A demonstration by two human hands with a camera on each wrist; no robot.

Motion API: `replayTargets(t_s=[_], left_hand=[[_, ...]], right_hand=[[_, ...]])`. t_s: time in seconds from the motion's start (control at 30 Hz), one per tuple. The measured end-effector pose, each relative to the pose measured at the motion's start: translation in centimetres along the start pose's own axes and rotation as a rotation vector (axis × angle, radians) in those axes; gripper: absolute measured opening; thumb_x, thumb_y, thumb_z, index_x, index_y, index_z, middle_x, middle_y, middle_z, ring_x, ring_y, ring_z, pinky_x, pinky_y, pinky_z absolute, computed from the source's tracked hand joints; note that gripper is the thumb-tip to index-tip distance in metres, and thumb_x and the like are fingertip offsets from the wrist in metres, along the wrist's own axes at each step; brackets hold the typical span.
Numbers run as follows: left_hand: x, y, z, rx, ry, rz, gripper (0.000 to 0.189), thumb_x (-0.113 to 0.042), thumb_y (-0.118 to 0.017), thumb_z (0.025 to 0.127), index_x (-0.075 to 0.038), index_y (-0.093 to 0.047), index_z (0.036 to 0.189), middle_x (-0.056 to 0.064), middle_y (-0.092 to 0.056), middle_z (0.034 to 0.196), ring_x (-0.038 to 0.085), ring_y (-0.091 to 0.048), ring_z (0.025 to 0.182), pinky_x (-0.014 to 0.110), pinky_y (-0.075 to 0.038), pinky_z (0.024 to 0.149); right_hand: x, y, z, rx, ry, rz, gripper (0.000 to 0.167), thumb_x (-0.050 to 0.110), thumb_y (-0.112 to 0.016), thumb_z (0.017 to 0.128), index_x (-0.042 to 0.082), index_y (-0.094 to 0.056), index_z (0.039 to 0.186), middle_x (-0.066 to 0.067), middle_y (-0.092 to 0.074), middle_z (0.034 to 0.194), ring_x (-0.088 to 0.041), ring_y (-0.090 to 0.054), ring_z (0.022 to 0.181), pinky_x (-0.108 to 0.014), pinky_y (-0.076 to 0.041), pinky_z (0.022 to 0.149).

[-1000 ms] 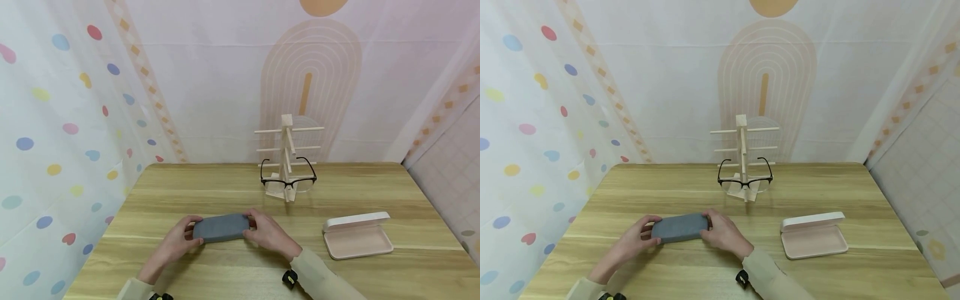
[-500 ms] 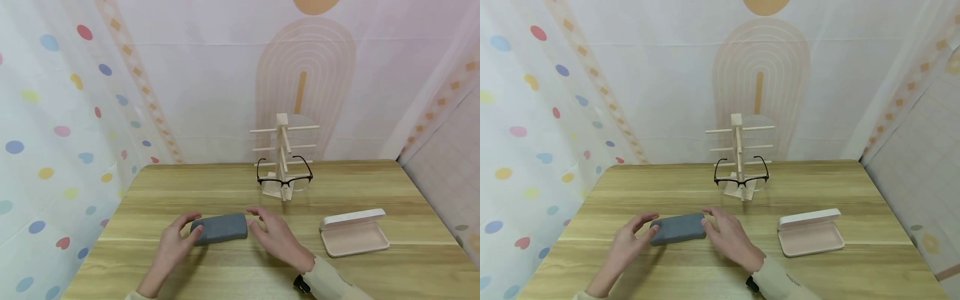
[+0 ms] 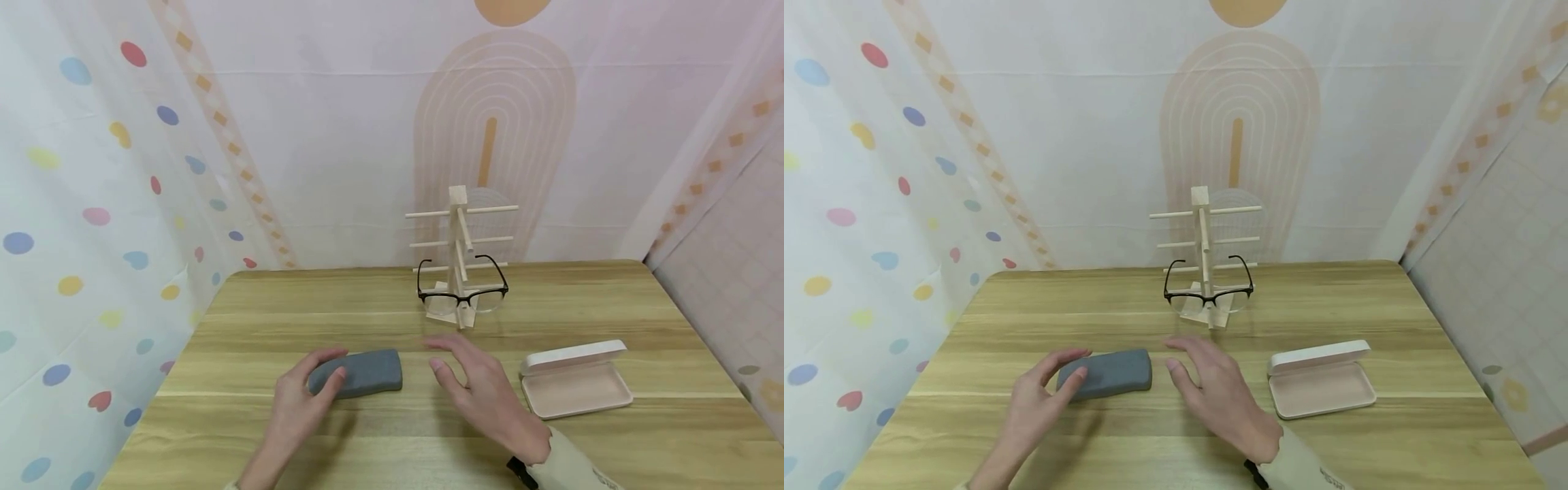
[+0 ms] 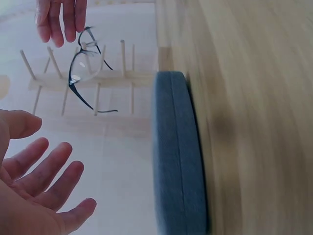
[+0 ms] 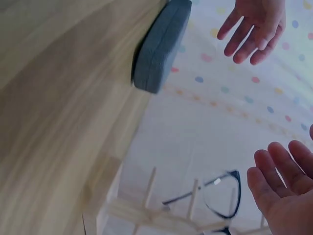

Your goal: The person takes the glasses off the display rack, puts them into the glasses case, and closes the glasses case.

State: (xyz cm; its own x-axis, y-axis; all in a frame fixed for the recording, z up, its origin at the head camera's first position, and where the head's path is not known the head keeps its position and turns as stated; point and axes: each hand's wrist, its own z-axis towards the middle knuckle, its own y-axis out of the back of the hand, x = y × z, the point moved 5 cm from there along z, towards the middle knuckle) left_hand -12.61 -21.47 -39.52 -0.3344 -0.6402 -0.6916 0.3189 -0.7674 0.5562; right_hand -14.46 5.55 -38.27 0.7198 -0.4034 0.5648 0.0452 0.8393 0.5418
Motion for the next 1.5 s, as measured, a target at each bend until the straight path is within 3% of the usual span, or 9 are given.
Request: replayTargets(t_s=[0.1, 0.2, 0.33, 0.53, 0.77, 0.87, 1.07, 1.13, 1.5], left_hand=[[-0.6, -0.3, 0.1, 0.005, 0.023, -0.013, 0.027, -0.008, -0.079, 0.090, -0.015, -0.076, 0.116, -0.003, -0.076, 0.116, 0.025, -0.069, 0.114, 0.013, -0.043, 0.100], [-1.1, -0.5, 0.2, 0.014, 0.032, -0.031, 0.026, -0.011, -0.078, 0.092, -0.015, -0.076, 0.118, -0.002, -0.075, 0.119, 0.024, -0.067, 0.117, 0.032, -0.050, 0.103], [-1.8, -1.0, 0.5, 0.020, 0.015, -0.069, 0.024, -0.013, -0.075, 0.095, -0.013, -0.075, 0.119, 0.000, -0.075, 0.121, 0.023, -0.066, 0.119, 0.053, -0.050, 0.102], [-2.6, -1.8, 1.1, 0.027, -0.018, -0.100, 0.026, -0.017, -0.072, 0.098, -0.013, -0.074, 0.123, -0.001, -0.074, 0.123, 0.024, -0.065, 0.122, 0.053, -0.047, 0.105], [-3.0, -3.0, 1.7, 0.093, -0.008, -0.130, 0.034, -0.024, -0.068, 0.100, -0.010, -0.069, 0.131, 0.002, -0.070, 0.132, 0.026, -0.060, 0.129, 0.057, -0.043, 0.109], [-3.1, -3.4, 1.9, 0.110, -0.010, -0.122, 0.039, -0.028, -0.067, 0.100, -0.011, -0.067, 0.135, 0.002, -0.068, 0.135, 0.026, -0.059, 0.130, 0.057, -0.044, 0.109], [-3.4, -4.3, 2.5, 0.168, -0.018, -0.162, 0.046, -0.032, -0.060, 0.104, -0.011, -0.059, 0.145, 0.007, -0.062, 0.144, 0.030, -0.054, 0.136, 0.061, -0.043, 0.109], [-3.4, -4.7, 2.8, 0.191, -0.006, -0.178, 0.048, -0.033, -0.058, 0.105, -0.012, -0.056, 0.148, 0.007, -0.059, 0.147, 0.030, -0.053, 0.138, 0.061, -0.043, 0.109], [-3.2, -6.9, 5.1, 0.295, 0.093, -0.285, 0.060, -0.037, -0.052, 0.108, -0.009, -0.039, 0.159, 0.010, -0.044, 0.160, 0.032, -0.042, 0.146, 0.057, -0.035, 0.117]], right_hand=[[0.0, 1.0, -0.1, -0.037, 0.042, -0.034, 0.029, 0.011, -0.064, 0.102, 0.008, -0.065, 0.131, -0.003, -0.068, 0.131, -0.025, -0.065, 0.122, -0.042, -0.054, 0.100], [0.0, 2.1, -0.2, -0.086, 0.098, -0.075, 0.029, 0.013, -0.063, 0.102, 0.004, -0.065, 0.130, -0.008, -0.069, 0.130, -0.028, -0.066, 0.119, -0.041, -0.054, 0.101], [-0.2, 3.5, -0.2, -0.154, 0.169, -0.113, 0.032, 0.020, -0.058, 0.105, -0.002, -0.065, 0.127, -0.015, -0.069, 0.127, -0.032, -0.068, 0.114, -0.033, -0.052, 0.102], [-1.6, 5.3, -0.2, -0.204, 0.155, -0.144, 0.037, 0.026, -0.054, 0.107, -0.004, -0.065, 0.127, -0.017, -0.069, 0.127, -0.035, -0.066, 0.117, -0.023, -0.043, 0.111], [-3.0, 7.1, -0.1, -0.285, 0.148, -0.194, 0.035, 0.023, -0.055, 0.107, -0.004, -0.064, 0.128, -0.020, -0.068, 0.128, -0.039, -0.065, 0.116, -0.016, -0.037, 0.111], [-3.5, 7.7, 0.1, -0.288, 0.121, -0.221, 0.037, 0.023, -0.055, 0.107, -0.004, -0.063, 0.131, -0.019, -0.066, 0.133, -0.038, -0.064, 0.120, -0.018, -0.038, 0.112], [-4.7, 8.3, 0.7, -0.230, -0.021, -0.254, 0.039, 0.013, -0.060, 0.102, -0.005, -0.059, 0.137, -0.019, -0.059, 0.144, -0.039, -0.058, 0.130, -0.052, -0.045, 0.107], [-5.0, 8.5, 0.9, -0.209, -0.067, -0.250, 0.041, 0.012, -0.060, 0.102, -0.004, -0.058, 0.140, -0.020, -0.057, 0.146, -0.040, -0.055, 0.132, -0.058, -0.044, 0.107], [-7.0, 9.0, 1.8, -0.058, -0.288, -0.229, 0.050, 0.031, -0.048, 0.111, 0.001, -0.049, 0.151, -0.020, -0.042, 0.159, -0.046, -0.042, 0.143, -0.066, -0.036, 0.112]])
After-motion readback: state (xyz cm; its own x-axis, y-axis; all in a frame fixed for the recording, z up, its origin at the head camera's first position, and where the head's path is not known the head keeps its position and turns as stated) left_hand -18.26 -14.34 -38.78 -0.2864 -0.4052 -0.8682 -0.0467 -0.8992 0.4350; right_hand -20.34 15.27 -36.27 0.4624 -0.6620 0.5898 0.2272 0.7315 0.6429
